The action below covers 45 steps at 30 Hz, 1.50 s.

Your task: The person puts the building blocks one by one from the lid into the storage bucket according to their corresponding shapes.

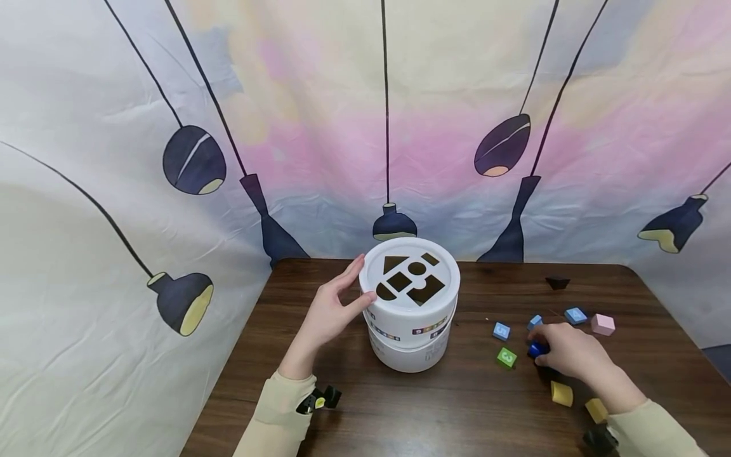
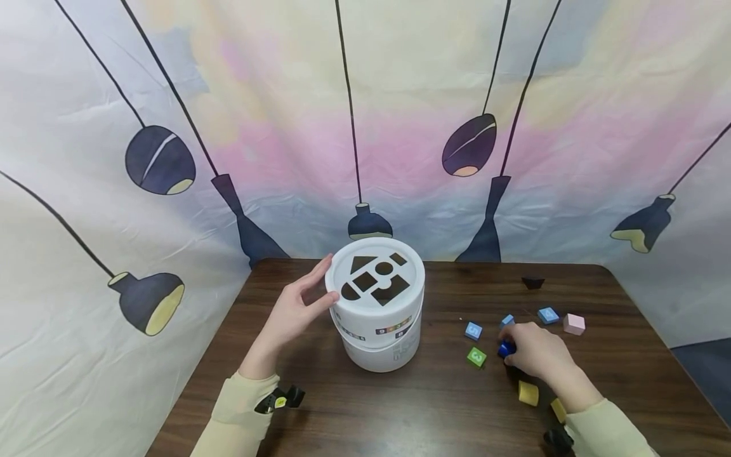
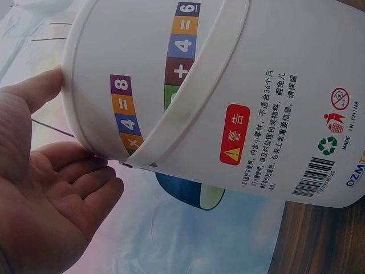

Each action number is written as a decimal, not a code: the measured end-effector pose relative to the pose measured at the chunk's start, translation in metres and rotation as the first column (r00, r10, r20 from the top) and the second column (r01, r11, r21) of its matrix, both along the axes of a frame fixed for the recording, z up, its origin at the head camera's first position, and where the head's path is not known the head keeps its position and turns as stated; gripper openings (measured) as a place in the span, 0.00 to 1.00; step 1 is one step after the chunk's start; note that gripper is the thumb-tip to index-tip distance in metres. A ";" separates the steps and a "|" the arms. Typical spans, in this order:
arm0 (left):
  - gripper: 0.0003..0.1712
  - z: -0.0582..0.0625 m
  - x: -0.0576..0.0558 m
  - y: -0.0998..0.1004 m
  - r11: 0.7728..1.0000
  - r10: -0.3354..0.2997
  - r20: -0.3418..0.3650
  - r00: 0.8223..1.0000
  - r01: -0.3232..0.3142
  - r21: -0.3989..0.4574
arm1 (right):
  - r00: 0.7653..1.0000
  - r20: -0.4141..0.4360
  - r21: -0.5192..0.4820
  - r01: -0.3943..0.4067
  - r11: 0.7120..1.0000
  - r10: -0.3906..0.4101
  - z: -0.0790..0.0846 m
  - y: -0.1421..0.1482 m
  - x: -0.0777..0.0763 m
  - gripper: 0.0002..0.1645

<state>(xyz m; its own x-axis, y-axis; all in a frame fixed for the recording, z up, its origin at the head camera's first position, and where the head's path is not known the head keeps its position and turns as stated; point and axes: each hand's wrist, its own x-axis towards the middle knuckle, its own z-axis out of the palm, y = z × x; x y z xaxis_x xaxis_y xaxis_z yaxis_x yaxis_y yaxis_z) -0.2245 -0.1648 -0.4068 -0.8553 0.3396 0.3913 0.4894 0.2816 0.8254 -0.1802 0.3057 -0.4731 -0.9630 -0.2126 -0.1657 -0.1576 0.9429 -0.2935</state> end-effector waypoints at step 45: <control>0.43 0.001 -0.002 -0.003 1.000 0.010 0.013 1.000 -0.009 -0.030 | 0.967 -0.253 -0.202 -0.069 0.977 0.017 0.048 -0.014 -0.002 0.23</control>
<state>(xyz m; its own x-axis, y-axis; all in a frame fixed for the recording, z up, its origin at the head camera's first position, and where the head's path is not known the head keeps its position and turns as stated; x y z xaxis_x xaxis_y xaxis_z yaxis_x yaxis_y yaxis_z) -0.2262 -0.1674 -0.4055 -0.8635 0.3430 0.3697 0.4758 0.3110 0.8228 -0.1820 0.2914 -0.4255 -0.9572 -0.2588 0.1295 -0.2894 0.8562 -0.4281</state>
